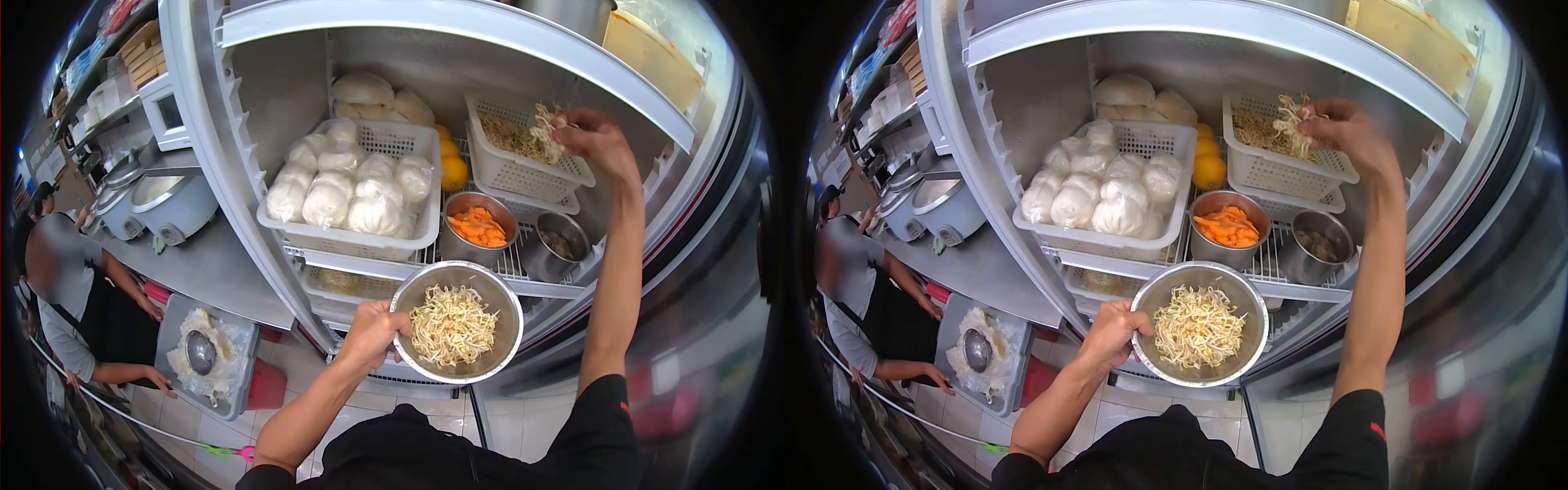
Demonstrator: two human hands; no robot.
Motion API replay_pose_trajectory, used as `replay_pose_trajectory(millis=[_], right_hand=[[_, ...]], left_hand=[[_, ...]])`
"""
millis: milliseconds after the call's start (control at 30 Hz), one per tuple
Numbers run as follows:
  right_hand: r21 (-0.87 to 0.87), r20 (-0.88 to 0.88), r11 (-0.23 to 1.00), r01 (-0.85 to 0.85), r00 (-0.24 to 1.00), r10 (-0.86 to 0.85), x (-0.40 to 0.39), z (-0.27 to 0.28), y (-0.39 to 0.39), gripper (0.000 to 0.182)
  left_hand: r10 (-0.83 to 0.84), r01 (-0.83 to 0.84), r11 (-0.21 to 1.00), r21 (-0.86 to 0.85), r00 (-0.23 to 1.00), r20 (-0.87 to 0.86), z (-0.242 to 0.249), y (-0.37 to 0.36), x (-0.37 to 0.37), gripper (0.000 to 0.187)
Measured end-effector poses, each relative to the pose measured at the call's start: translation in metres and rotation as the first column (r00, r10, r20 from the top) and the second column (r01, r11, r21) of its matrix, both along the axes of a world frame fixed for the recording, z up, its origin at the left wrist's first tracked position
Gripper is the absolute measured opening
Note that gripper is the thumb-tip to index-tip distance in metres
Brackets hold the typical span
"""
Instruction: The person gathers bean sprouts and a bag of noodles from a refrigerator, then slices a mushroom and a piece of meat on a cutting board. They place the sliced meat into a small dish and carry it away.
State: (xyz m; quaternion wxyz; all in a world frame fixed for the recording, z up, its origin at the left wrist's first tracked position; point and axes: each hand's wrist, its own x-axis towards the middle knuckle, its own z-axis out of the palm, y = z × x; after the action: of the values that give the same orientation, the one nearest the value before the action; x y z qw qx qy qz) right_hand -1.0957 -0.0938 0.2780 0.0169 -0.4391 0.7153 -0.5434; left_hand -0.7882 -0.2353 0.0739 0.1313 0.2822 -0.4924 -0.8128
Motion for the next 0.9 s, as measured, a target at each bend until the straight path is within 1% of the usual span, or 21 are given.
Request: replay_pose_trajectory(millis=[67, 133, 167, 200, 267, 300, 333, 367, 400, 433, 467, 500, 533, 567, 600, 633, 700, 733, 800, 867, 900], right_hand=[[0.123, 0.006, 0.977, -0.177, 0.984, 0.177, 0.045, -0.006, 0.022, 0.029], [0.228, 0.169, 0.855, -0.466, 0.884, 0.437, 0.085, -0.036, 0.024, 0.023], [0.344, 0.042, 0.797, -0.497, 0.856, 0.516, 0.105, -0.050, 0.021, 0.022], [0.460, -0.076, 0.732, -0.503, 0.799, 0.597, 0.119, -0.063, 0.018, 0.021], [0.528, -0.248, 0.746, -0.405, 0.767, 0.592, 0.129, -0.081, 0.017, 0.025], [0.488, -0.223, 0.788, -0.377, 0.819, 0.529, 0.128, -0.071, 0.019, 0.025], [0.371, -0.296, 0.883, -0.287, 0.865, 0.405, 0.120, -0.065, 0.019, 0.025], [0.231, -0.185, 0.953, -0.194, 0.953, 0.239, 0.105, -0.063, 0.015, 0.027], [0.272, -0.275, 0.959, 0.084, 0.962, -0.007, 0.103, -0.045, 0.014, 0.036], [0.163, -0.589, 0.953, 0.255, 0.800, -0.113, 0.079, -0.046, 0.012, 0.043], [0.184, -0.681, 0.894, 0.407, 0.709, -0.183, 0.063, -0.045, 0.008, 0.046], [0.091, -0.762, 0.897, 0.434, 0.610, -0.217, 0.041, -0.053, 0.003, 0.042], [0.085, -0.760, 0.894, 0.440, 0.609, -0.227, 0.017, -0.061, -0.003, 0.042], [0.256, -0.690, 0.856, 0.450, 0.705, -0.164, -0.008, -0.067, -0.009, 0.040], [0.419, -0.600, 0.799, 0.431, 0.792, -0.113, -0.014, -0.067, -0.012, 0.039], [0.408, -0.600, 0.805, 0.431, 0.791, -0.119, -0.017, -0.067, -0.012, 0.039], [0.345, -0.641, 0.861, 0.374, 0.764, -0.075, -0.011, -0.059, -0.018, 0.035], [0.337, -0.642, 0.866, 0.368, 0.763, -0.075, -0.009, -0.053, -0.022, 0.035], [0.308, -0.727, 0.887, 0.344, 0.687, -0.014, 0.004, -0.043, -0.032, 0.033], [0.259, -0.756, 0.924, 0.282, 0.654, 0.012, 0.010, -0.044, -0.065, 0.032], [0.260, -0.765, 0.927, 0.271, 0.643, 0.027, 0.009, -0.046, -0.082, 0.029]], left_hand=[[-0.014, 0.014, 1.000, 0.003, 1.000, 0.006, 0.001, -0.001, -0.002, 0.019], [0.001, -0.001, 1.000, 0.003, 1.000, -0.002, 0.004, 0.001, -0.002, 0.018], [-0.003, 0.003, 1.000, 0.006, 1.000, -0.002, 0.004, 0.001, -0.003, 0.018], [-0.006, 0.006, 1.000, 0.015, 1.000, -0.005, 0.003, 0.002, -0.003, 0.018], [-0.012, 0.012, 1.000, 0.022, 1.000, -0.009, 0.002, 0.003, -0.002, 0.017], [-0.004, 0.004, 1.000, 0.021, 1.000, 0.004, 0.000, 0.004, -0.002, 0.017], [0.003, -0.004, 1.000, 0.019, 1.000, 0.018, -0.002, 0.004, -0.001, 0.017], [-0.005, 0.004, 1.000, 0.013, 1.000, 0.019, -0.005, 0.004, 0.001, 0.017], [-0.008, 0.007, 1.000, 0.028, 1.000, 0.016, -0.008, 0.004, 0.003, 0.017], [-0.012, 0.011, 0.999, 0.042, 1.000, 0.012, -0.013, 0.004, 0.005, 0.016], [-0.020, 0.020, 0.999, 0.035, 1.000, 0.014, -0.019, 0.003, 0.007, 0.016], [-0.008, 0.008, 0.999, 0.050, 1.000, -0.004, -0.026, 0.002, 0.008, 0.016], [0.007, -0.005, 0.998, 0.064, 1.000, -0.021, -0.031, 0.002, 0.011, 0.016], [0.002, 0.000, 0.999, 0.054, 1.000, -0.020, -0.031, 0.005, 0.014, 0.016], [0.029, -0.028, 0.997, 0.070, 1.000, -0.008, -0.029, 0.008, 0.018, 0.012], [0.060, -0.060, 0.995, 0.085, 0.998, 0.001, -0.028, 0.009, 0.021, 0.008], [0.081, -0.081, 0.994, 0.068, 0.997, 0.009, -0.034, 0.010, 0.026, 0.008], [0.094, -0.096, 0.993, 0.065, 0.995, 0.024, -0.038, 0.009, 0.027, 0.007], [0.097, -0.099, 0.993, 0.061, 0.995, 0.032, -0.041, 0.009, 0.028, 0.008], [0.089, -0.093, 0.994, 0.060, 0.994, 0.065, -0.040, 0.012, 0.024, 0.009], [0.078, -0.082, 0.995, 0.053, 0.994, 0.072, -0.040, 0.013, 0.022, 0.009]])
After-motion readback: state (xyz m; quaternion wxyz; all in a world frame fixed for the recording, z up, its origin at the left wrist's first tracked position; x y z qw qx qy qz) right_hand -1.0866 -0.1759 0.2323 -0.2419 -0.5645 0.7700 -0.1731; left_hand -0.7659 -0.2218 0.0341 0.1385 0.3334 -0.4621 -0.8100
